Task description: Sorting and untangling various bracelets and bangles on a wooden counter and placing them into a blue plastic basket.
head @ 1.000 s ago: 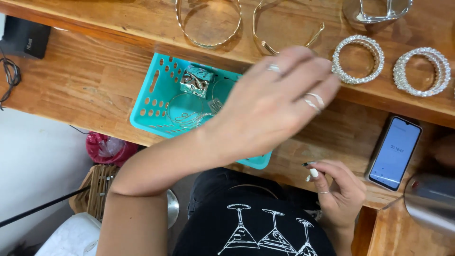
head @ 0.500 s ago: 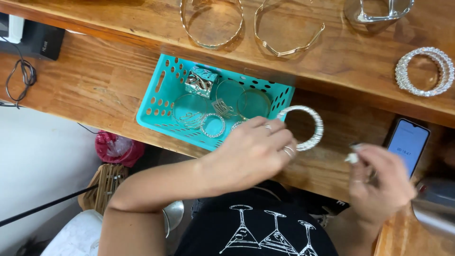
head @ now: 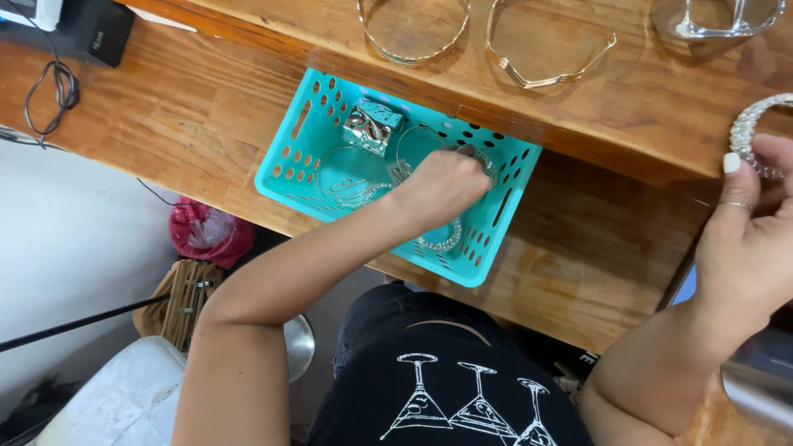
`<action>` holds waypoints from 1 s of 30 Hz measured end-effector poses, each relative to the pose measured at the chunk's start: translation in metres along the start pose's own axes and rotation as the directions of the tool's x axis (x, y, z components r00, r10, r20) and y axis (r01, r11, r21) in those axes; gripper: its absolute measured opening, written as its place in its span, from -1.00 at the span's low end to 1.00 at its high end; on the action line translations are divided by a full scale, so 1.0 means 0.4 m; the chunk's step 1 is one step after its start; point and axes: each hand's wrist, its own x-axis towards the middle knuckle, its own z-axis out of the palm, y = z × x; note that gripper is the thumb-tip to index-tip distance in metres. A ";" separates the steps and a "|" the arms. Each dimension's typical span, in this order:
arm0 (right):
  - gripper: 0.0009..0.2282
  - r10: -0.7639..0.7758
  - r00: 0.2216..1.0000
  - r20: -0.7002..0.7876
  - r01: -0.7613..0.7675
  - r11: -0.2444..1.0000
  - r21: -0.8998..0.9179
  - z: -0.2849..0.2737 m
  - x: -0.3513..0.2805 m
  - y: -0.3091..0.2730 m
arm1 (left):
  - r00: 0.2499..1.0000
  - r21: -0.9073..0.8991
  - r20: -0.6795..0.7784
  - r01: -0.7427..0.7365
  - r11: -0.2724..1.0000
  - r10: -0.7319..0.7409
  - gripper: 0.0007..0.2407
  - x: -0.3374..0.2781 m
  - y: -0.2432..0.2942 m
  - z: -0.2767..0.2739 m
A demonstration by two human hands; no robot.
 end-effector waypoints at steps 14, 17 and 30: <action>-0.84 -0.233 0.903 0.362 0.088 0.924 0.373 -0.065 -0.088 -0.249 | 0.937 -0.526 -0.332 -0.089 0.846 -0.108 -0.54 -0.112 0.111 -0.429; -0.81 -0.152 0.889 0.433 -0.086 0.871 0.483 -0.036 -0.076 -0.331 | 0.984 -0.560 -0.161 -0.030 0.828 -0.073 -0.71 -0.115 0.150 -0.438; -0.83 0.257 0.871 -0.419 -0.208 0.965 0.161 -0.075 -0.128 0.144 | 0.889 -0.276 0.393 0.357 0.892 -0.234 -0.77 -0.141 0.062 -0.197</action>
